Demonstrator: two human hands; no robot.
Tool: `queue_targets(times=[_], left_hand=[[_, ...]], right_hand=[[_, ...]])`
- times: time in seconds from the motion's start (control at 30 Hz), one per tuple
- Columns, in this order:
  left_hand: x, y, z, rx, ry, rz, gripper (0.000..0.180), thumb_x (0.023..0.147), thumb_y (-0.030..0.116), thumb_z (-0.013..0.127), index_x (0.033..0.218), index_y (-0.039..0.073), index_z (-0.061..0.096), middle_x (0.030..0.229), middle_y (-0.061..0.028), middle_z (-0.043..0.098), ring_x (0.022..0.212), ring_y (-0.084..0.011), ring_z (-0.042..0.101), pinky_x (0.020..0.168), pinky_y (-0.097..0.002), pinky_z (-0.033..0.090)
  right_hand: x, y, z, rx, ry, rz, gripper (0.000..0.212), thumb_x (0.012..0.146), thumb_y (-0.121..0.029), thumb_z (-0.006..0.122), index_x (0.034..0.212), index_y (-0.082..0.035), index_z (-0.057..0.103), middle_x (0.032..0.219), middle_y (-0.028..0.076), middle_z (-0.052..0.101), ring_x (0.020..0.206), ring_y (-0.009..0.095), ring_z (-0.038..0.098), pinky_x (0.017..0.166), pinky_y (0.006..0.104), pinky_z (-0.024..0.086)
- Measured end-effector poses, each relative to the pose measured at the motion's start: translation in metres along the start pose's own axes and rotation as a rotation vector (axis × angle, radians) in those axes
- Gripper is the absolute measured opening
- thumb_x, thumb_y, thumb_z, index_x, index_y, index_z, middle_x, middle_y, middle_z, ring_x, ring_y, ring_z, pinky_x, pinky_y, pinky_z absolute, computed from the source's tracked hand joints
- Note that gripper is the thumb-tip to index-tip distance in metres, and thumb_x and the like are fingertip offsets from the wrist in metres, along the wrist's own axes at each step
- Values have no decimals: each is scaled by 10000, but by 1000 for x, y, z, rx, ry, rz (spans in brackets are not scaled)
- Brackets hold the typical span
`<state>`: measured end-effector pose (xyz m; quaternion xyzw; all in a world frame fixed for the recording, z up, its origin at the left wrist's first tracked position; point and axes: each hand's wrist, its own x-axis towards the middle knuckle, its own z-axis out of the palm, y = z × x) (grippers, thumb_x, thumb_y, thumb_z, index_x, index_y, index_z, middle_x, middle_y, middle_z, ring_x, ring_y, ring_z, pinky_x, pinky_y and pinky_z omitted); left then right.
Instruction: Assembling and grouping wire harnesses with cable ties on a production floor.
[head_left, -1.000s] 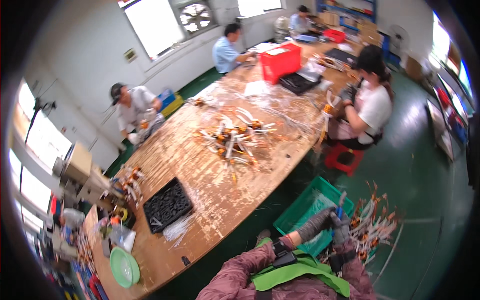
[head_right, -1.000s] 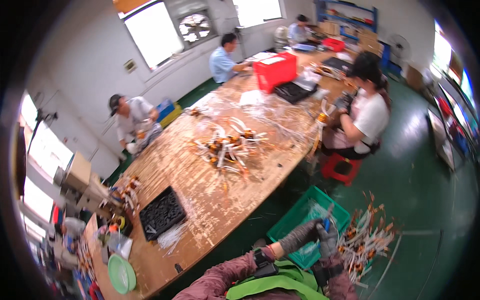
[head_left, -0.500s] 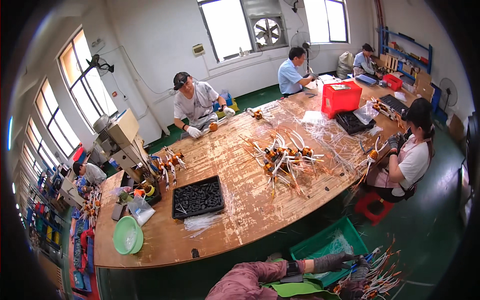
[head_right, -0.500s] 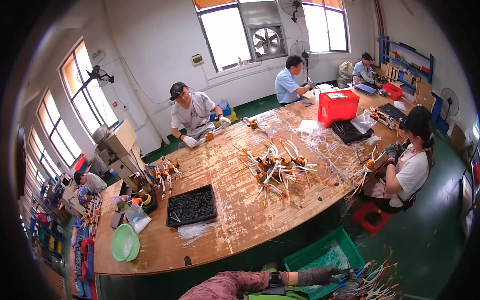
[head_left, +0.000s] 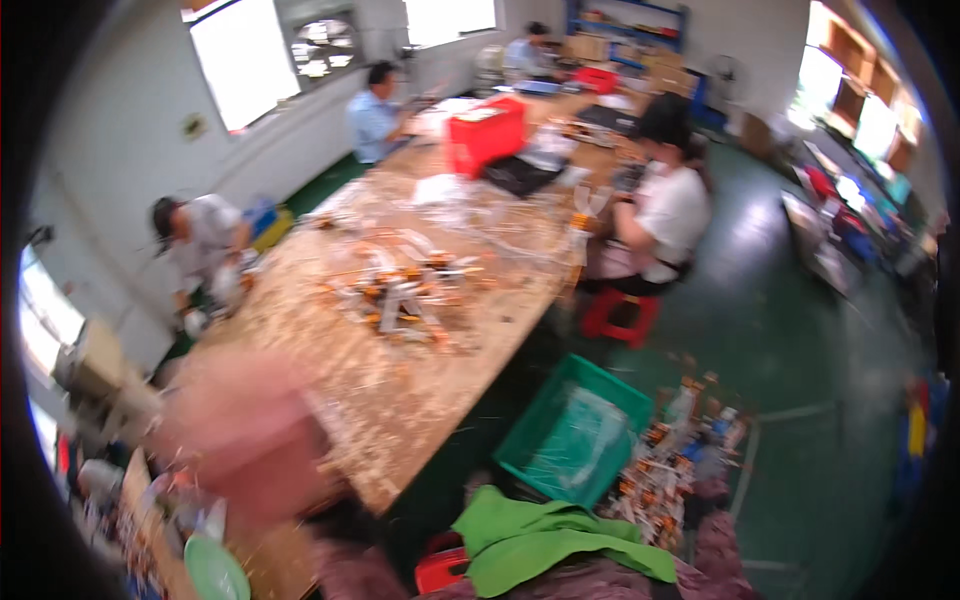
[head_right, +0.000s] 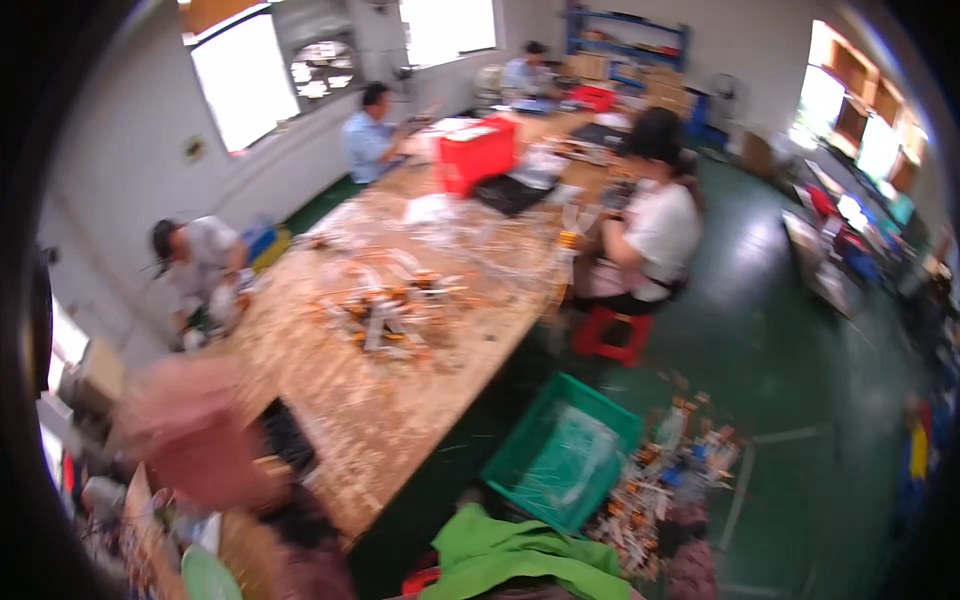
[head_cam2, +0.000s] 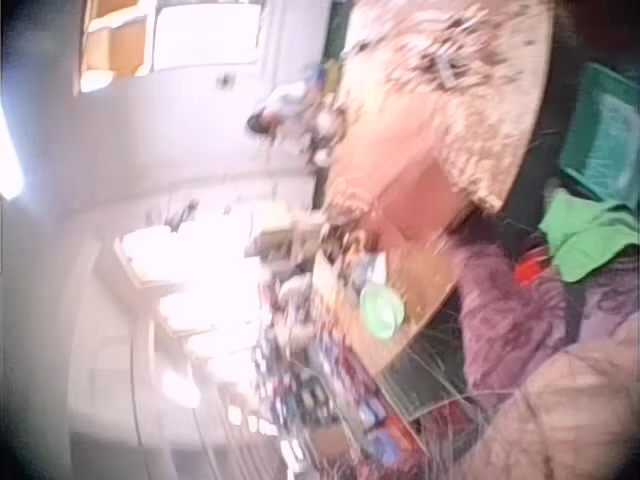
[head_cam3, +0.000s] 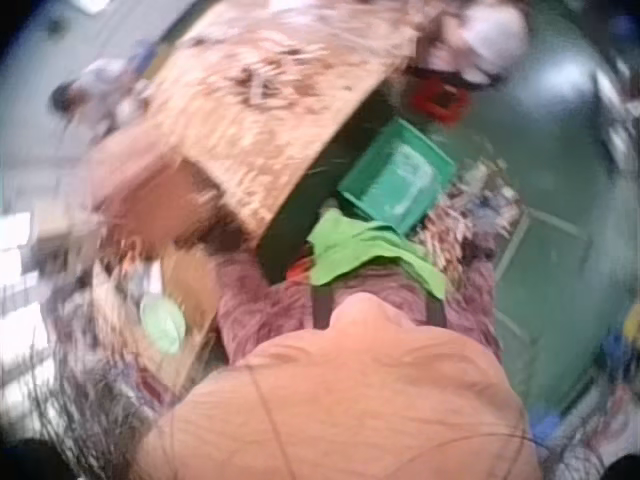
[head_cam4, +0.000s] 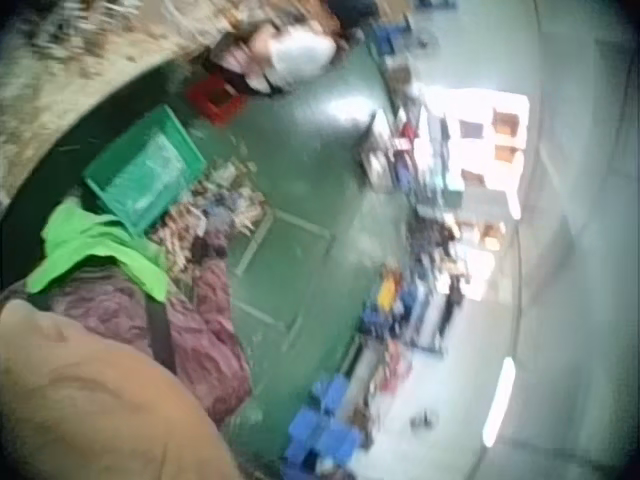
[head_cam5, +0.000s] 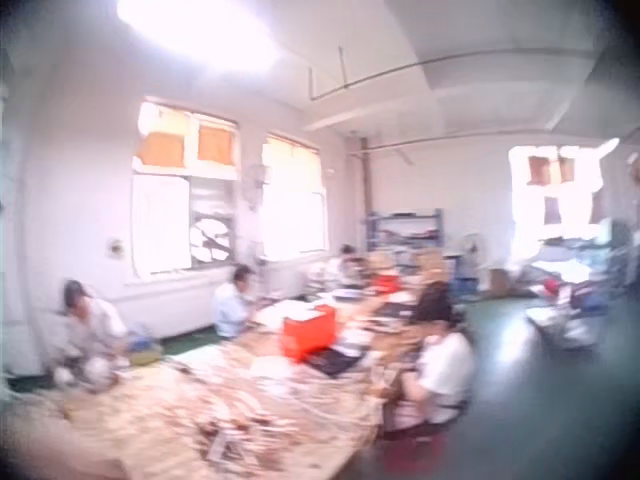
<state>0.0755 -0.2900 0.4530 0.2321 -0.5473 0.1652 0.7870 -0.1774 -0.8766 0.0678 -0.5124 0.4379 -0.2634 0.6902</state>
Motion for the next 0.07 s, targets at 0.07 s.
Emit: queue_targets(times=[0.07], left_hand=[[31,8,47,-146,-102,198,622,880,384,482,1335,-14,335,1400,-159,333,1320,-274,275,1102,-424,176]], right_hand=[[-1,11,7,23,5,31,246,826,-201,606,1018,-48,579,826,48,594,683,166,569,551,314,482]])
